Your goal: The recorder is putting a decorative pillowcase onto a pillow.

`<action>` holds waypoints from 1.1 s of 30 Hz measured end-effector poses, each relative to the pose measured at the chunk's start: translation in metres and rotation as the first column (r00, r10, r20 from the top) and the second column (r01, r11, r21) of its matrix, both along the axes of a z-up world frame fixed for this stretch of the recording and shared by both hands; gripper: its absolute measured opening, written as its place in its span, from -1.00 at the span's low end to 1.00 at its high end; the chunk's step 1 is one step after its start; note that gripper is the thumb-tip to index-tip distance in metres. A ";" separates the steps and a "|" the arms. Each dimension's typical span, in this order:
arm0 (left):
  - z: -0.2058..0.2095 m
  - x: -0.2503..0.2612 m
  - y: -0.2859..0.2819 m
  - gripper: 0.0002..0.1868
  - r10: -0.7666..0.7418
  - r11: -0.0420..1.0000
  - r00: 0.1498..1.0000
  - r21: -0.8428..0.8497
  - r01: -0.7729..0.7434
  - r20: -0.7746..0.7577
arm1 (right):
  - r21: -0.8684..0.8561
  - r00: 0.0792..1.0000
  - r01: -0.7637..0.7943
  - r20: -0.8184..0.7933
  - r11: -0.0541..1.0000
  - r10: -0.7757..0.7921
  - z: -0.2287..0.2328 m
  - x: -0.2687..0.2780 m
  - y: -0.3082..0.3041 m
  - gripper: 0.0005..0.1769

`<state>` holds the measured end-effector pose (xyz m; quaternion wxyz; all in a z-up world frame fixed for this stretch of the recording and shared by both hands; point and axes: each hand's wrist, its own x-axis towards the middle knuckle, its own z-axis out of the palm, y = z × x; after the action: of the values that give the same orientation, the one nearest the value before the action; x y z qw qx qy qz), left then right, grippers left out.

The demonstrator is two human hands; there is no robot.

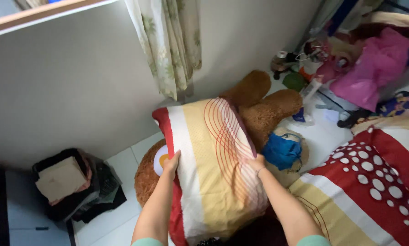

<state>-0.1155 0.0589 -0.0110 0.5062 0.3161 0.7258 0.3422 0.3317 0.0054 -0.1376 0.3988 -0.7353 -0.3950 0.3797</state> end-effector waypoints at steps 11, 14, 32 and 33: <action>-0.055 0.019 0.014 -0.63 -0.481 0.872 0.875 -0.131 0.472 -0.048 | 0.491 0.701 -0.059 0.640 0.869 -0.315 0.238 -0.018 -0.014 -0.68; -0.037 0.042 0.008 -0.57 -0.700 0.709 0.703 -0.231 0.666 -0.122 | 0.601 0.731 -0.126 0.594 0.789 -0.336 0.311 -0.031 -0.039 -0.73; 0.139 0.227 -0.024 -0.37 -0.382 0.818 0.806 0.242 0.523 -0.451 | 0.678 0.777 -0.182 0.544 0.713 -0.318 0.466 0.049 -0.212 -0.71; 0.150 0.244 -0.029 -0.35 -0.343 0.825 0.804 0.254 0.505 -0.485 | 0.682 0.765 -0.215 0.562 0.699 -0.314 0.473 0.060 -0.221 -0.68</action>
<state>0.1287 0.0301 0.1394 0.3339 0.6284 0.6476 0.2726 0.3912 -0.2152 0.3350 0.5020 -0.6163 -0.6000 -0.0905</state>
